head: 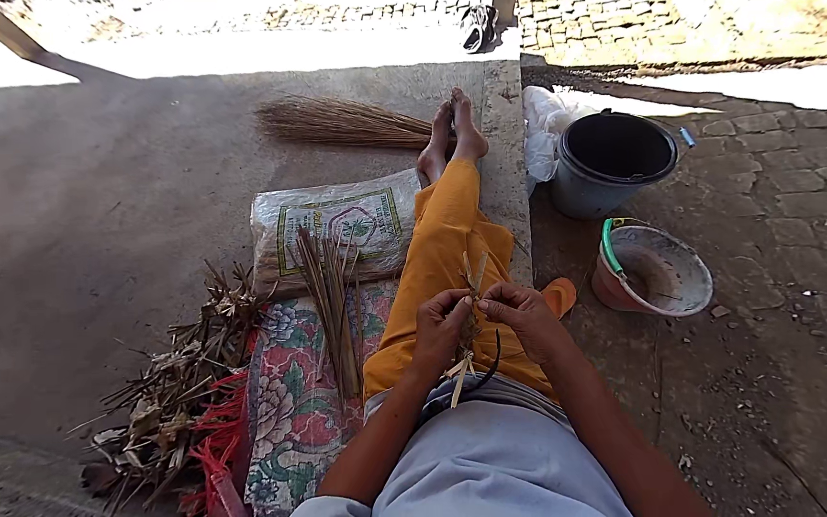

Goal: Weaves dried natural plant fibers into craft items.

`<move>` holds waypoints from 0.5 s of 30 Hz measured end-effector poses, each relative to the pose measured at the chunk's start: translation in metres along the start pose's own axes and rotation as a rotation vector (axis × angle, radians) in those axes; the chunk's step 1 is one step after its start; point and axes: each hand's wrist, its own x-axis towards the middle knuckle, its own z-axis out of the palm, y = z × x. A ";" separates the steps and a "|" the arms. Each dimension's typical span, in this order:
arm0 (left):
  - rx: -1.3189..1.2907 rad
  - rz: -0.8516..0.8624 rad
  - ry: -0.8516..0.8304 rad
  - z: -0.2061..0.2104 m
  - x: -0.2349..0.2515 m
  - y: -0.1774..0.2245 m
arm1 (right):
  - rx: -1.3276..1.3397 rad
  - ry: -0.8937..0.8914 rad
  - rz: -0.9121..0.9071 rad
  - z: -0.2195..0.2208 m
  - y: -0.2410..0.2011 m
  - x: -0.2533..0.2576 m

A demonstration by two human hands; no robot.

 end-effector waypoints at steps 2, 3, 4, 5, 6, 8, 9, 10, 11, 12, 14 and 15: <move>-0.011 0.003 -0.006 0.000 0.000 0.000 | 0.081 0.015 0.054 0.001 -0.002 0.000; -0.017 0.001 -0.010 0.000 0.000 0.000 | 0.096 0.023 0.063 0.002 -0.002 0.000; -0.021 -0.001 -0.011 0.000 -0.001 0.000 | 0.099 0.029 0.062 0.002 -0.002 0.001; -0.019 0.002 -0.011 0.000 -0.001 -0.001 | 0.099 0.037 0.058 0.003 -0.002 0.001; -0.007 0.013 -0.012 0.000 -0.001 -0.002 | 0.098 0.044 0.054 0.003 -0.002 0.001; 0.049 0.073 -0.018 -0.002 0.000 -0.005 | 0.087 0.056 0.044 0.005 -0.002 0.001; 0.088 0.120 -0.022 -0.003 0.000 -0.008 | 0.077 0.057 0.033 0.006 -0.002 0.001; 0.126 0.171 -0.024 -0.004 0.001 -0.010 | 0.064 0.055 0.017 0.006 -0.002 0.001; 0.150 0.211 -0.026 -0.004 0.001 -0.011 | 0.057 0.053 0.002 0.007 -0.001 0.001; 0.163 0.236 -0.029 -0.005 0.002 -0.012 | 0.057 0.051 -0.013 0.007 0.000 0.002; 0.159 0.243 -0.033 -0.006 0.002 -0.012 | 0.059 0.047 -0.044 0.008 0.003 0.001; 0.147 0.233 -0.032 -0.006 0.002 -0.012 | 0.061 0.041 -0.055 0.008 0.004 0.001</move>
